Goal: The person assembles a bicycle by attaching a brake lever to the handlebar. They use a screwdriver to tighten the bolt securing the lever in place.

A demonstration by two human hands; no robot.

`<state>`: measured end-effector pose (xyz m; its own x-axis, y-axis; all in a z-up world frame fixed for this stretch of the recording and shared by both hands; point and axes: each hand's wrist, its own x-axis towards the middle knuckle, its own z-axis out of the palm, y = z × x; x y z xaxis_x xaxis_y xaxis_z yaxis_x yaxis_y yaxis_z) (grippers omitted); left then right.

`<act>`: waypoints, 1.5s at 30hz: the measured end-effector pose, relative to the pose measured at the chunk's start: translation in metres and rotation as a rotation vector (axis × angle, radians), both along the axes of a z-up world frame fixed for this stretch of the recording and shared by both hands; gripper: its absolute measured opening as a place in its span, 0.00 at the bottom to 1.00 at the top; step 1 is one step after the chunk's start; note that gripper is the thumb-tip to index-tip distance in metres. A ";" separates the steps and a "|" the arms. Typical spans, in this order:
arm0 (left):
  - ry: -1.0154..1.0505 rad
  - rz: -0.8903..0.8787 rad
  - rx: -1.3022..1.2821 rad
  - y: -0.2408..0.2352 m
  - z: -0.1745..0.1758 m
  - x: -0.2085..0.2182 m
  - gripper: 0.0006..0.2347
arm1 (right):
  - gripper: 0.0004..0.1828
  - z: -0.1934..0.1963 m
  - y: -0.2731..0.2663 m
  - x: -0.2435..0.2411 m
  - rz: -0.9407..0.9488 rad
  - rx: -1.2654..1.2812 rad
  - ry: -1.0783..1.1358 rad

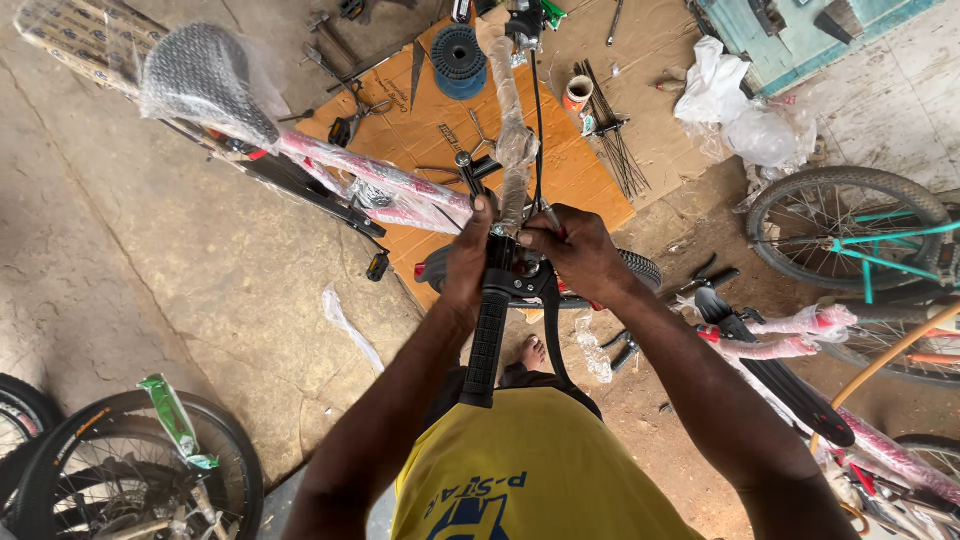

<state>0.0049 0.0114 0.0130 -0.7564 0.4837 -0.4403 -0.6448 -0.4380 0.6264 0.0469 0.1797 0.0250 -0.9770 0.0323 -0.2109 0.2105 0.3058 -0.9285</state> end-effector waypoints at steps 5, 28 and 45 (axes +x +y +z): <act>-0.242 0.032 0.405 0.017 -0.012 0.015 0.26 | 0.16 0.005 0.008 -0.003 0.005 0.061 -0.052; -0.164 -0.023 0.048 0.006 -0.043 0.000 0.27 | 0.12 0.018 0.022 -0.012 0.194 0.139 -0.129; -0.284 -0.091 0.272 -0.009 -0.015 0.001 0.23 | 0.09 0.022 0.019 -0.014 0.231 0.278 -0.039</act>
<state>0.0062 0.0025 -0.0020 -0.5715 0.6711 -0.4722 -0.8196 -0.4961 0.2867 0.0332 0.1983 0.0472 -0.9566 -0.1274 -0.2621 0.1395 0.5893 -0.7958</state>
